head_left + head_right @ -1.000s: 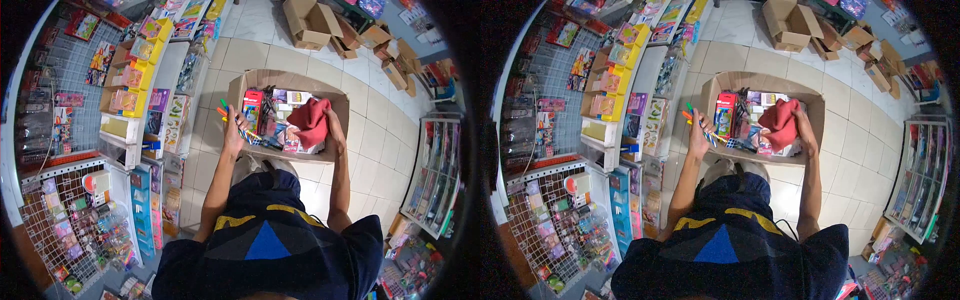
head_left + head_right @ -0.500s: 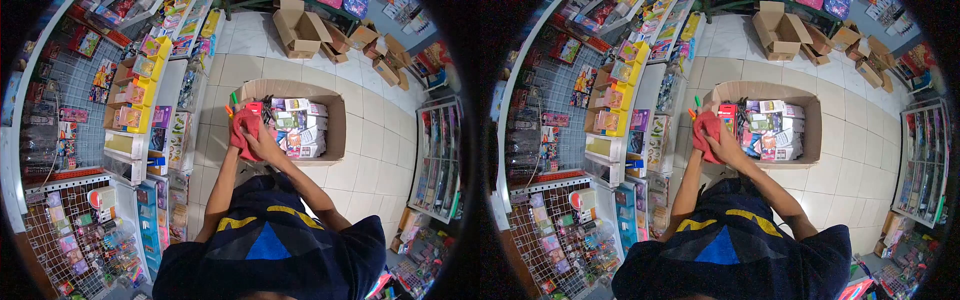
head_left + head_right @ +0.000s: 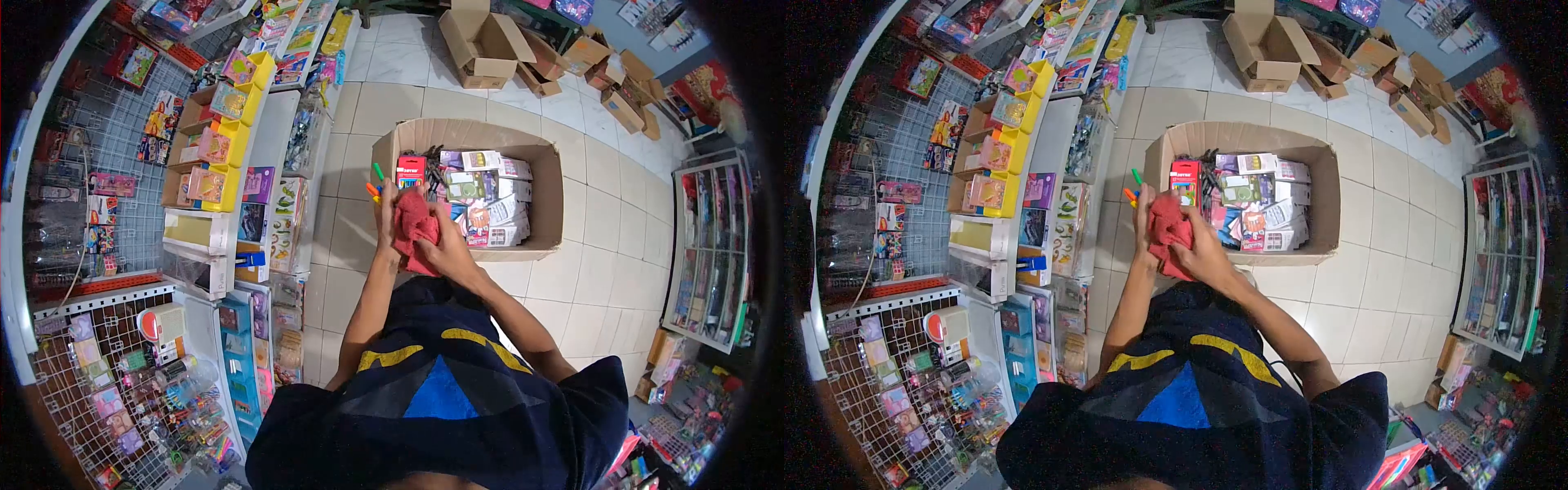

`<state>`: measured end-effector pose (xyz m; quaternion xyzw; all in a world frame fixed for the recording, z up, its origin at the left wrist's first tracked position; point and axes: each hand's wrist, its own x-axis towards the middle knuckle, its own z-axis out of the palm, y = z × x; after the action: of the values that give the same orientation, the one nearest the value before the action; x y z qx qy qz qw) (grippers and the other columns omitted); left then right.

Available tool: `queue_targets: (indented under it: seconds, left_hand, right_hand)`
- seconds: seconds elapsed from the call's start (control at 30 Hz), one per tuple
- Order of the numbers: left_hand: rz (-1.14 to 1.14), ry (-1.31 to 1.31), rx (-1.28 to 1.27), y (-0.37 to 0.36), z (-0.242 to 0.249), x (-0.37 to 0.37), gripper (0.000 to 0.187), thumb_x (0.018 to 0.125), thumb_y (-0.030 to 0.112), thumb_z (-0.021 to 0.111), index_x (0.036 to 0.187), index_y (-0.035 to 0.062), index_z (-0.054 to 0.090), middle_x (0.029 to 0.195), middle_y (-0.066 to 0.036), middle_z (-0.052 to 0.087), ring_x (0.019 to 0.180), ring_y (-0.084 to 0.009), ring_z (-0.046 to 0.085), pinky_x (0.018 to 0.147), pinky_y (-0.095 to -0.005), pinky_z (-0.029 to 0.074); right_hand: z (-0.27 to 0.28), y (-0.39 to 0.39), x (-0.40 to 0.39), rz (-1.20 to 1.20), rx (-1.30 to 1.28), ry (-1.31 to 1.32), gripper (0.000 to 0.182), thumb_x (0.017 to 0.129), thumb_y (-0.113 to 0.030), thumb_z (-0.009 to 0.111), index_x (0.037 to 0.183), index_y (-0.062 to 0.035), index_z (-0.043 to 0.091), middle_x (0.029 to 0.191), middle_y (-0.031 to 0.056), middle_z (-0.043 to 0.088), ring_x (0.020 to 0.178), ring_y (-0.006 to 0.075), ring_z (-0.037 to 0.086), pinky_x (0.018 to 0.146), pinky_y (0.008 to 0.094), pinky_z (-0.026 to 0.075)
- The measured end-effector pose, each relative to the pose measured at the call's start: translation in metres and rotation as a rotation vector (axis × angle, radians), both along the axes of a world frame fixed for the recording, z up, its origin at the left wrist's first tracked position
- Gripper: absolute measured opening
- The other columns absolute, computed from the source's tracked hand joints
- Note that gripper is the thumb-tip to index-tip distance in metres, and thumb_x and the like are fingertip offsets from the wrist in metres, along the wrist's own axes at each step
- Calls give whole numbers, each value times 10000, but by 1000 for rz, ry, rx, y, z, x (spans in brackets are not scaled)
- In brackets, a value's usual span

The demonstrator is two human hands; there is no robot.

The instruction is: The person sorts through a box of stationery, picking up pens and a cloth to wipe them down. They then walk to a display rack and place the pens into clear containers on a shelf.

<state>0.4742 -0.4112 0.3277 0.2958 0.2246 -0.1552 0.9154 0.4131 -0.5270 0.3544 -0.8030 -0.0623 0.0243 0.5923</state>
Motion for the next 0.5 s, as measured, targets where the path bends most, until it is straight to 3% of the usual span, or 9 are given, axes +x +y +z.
queue_targets:
  seconds: [0.03, 0.13, 0.17, 0.2, 0.27, 0.37, 0.47, 0.5]
  left_hand:
    - [16, -11, -31, -3, -3, -1, 336, 910, 436, 529, 764, 142, 459, 805, -95, 630, 790, -232, 624, 699, -380, 540]
    - [-35, -113, 74, -1, -20, 3, 327, 912, 435, 523, 787, 138, 470, 798, -100, 628, 761, -231, 618, 669, -372, 530]
    - [-9, -120, 79, 3, -25, 5, 320, 917, 419, 522, 782, 134, 469, 699, -67, 573, 715, -228, 598, 635, -354, 512]
    - [198, -47, 3, 4, -25, 14, 351, 916, 456, 507, 758, 145, 465, 574, 3, 433, 573, -146, 516, 513, -254, 447]
    - [14, -222, -12, 46, -49, 28, 406, 905, 527, 485, 737, 162, 427, 539, 48, 299, 436, -61, 353, 386, -180, 293]
    - [-168, -132, 148, 47, -13, 25, 537, 879, 649, 392, 681, 150, 357, 512, 55, 310, 366, -24, 230, 327, -185, 155]
    - [-337, -81, 30, 25, -5, 14, 582, 836, 733, 314, 682, 173, 362, 516, 69, 271, 344, -29, 197, 305, -195, 134]
    - [-390, 28, -70, 16, -12, 13, 645, 795, 794, 224, 727, 170, 375, 492, 67, 248, 337, -22, 151, 305, -184, 109]
  right_hand:
    - [2, -3, -4, -6, -10, 3, 529, 748, -46, 661, 1204, 10, 400, 1075, 283, 555, 1033, 422, 557, 871, 418, 442]
    - [6, -15, -14, -35, -56, 9, 534, 734, -46, 674, 1194, 12, 408, 1070, 276, 558, 1022, 422, 562, 870, 402, 450]
    - [5, -21, -21, -66, -91, -25, 541, 719, -55, 696, 1190, 1, 435, 1063, 235, 575, 990, 361, 591, 873, 376, 456]
    - [-1, -33, -29, -103, -41, -2, 517, 738, -68, 693, 1187, -2, 445, 1062, 208, 582, 977, 324, 594, 871, 364, 458]
    - [-19, -62, -39, -169, 51, 37, 471, 775, -96, 685, 1183, -8, 466, 1058, 154, 595, 951, 250, 599, 867, 338, 461]
    - [2, -79, -29, -403, 653, 276, 416, 918, -290, 563, 1232, -39, 459, 1112, 59, 573, 969, 140, 569, 850, 294, 464]
    - [-11, -76, -11, -390, 976, 201, 489, 956, -431, 436, 1267, -54, 438, 1153, 56, 561, 1030, 141, 555, 871, 296, 466]
    - [-10, -67, -8, -493, 924, 368, 534, 966, -469, 375, 1281, -41, 418, 1201, 63, 539, 1085, 163, 533, 913, 308, 442]
